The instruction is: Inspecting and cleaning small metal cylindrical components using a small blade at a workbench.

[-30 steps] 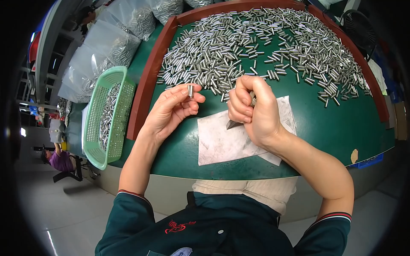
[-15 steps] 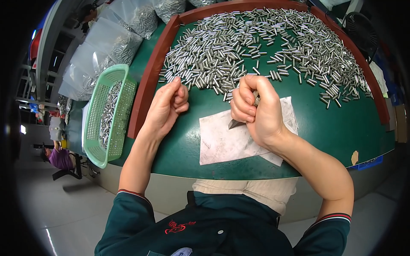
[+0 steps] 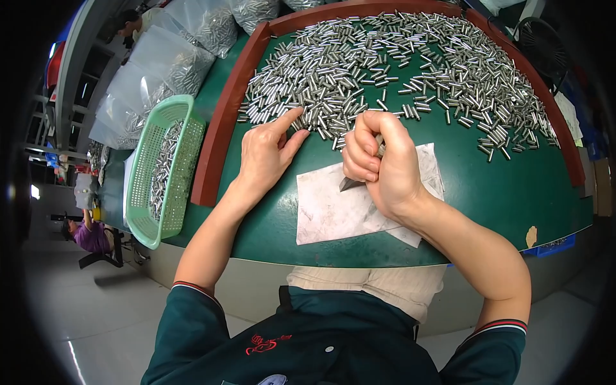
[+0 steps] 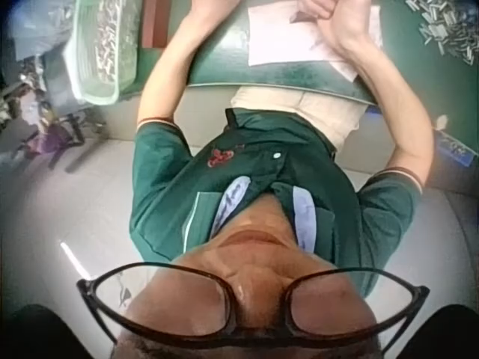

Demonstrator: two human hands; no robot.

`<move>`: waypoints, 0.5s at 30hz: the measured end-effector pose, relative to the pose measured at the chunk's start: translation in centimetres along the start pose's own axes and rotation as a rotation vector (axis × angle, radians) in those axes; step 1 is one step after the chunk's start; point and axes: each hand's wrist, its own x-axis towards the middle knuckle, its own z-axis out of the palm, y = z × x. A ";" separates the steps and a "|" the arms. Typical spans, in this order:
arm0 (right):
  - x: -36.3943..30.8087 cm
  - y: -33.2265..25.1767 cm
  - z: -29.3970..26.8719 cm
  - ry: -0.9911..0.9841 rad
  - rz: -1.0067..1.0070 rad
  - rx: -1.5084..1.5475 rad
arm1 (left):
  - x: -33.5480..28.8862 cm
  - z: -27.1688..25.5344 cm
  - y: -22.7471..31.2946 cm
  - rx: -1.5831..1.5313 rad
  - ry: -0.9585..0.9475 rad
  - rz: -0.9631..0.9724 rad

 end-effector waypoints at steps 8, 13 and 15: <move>0.0 0.0 -0.3 -0.005 0.001 0.031 | 0.0 0.1 0.0 0.038 0.024 0.147; 0.1 0.0 -0.5 -0.005 0.019 0.048 | 0.1 -0.1 -0.1 0.030 0.010 0.164; 0.2 0.0 -0.5 0.003 0.023 0.048 | 0.0 0.1 -0.4 0.038 0.019 0.181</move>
